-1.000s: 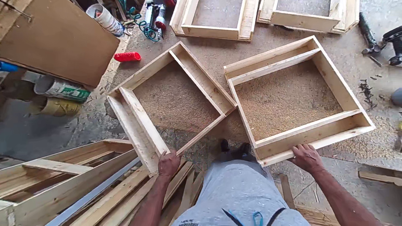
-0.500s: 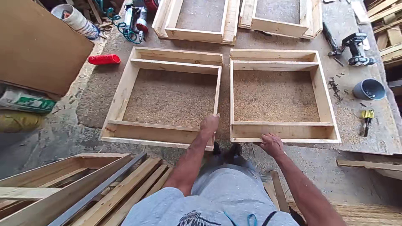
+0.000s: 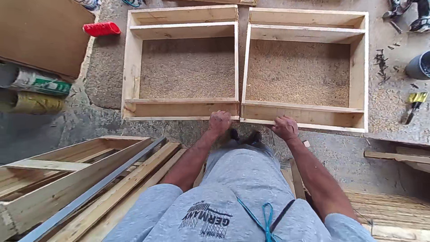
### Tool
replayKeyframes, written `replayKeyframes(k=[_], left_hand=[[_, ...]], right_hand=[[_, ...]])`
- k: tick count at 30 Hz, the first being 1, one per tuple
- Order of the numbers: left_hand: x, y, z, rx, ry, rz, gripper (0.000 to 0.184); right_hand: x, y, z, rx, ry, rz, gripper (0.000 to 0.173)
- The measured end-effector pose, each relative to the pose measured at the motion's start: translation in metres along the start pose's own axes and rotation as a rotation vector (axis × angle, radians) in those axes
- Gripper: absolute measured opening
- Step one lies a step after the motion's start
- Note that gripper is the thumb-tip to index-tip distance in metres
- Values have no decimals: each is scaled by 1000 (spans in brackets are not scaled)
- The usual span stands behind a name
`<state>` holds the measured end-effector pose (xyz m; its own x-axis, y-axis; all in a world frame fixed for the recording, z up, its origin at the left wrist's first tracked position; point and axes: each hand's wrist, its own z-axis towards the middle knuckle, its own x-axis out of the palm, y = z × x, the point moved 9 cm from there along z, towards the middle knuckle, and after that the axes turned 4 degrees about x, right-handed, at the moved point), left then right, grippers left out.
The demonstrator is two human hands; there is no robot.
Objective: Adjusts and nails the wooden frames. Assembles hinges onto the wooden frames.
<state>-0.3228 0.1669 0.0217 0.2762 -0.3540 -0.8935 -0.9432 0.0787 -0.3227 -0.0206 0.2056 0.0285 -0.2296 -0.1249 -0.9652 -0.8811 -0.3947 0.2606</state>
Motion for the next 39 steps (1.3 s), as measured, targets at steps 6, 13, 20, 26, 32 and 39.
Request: replayKeyframes(k=[6, 13, 20, 26, 32, 39], left_hand=[[4, 17, -33, 95, -110, 12, 44], [13, -28, -16, 64, 164, -60, 94], [20, -33, -19, 280, -43, -74, 33], [10, -30, -21, 293, -193, -102, 29], [6, -29, -22, 313, -243, -137, 26], [4, -29, -22, 322, -264, -123, 26]], right_hand=[[-1, -2, -4, -25, -54, -18, 59], [4, 22, -4, -53, -31, -2, 59], [8, 29, -17, -100, -39, 20, 53], [12, 31, -8, -75, -40, 5, 55], [11, 30, -8, -88, -65, -7, 54], [10, 30, -8, -86, -42, 9, 54]])
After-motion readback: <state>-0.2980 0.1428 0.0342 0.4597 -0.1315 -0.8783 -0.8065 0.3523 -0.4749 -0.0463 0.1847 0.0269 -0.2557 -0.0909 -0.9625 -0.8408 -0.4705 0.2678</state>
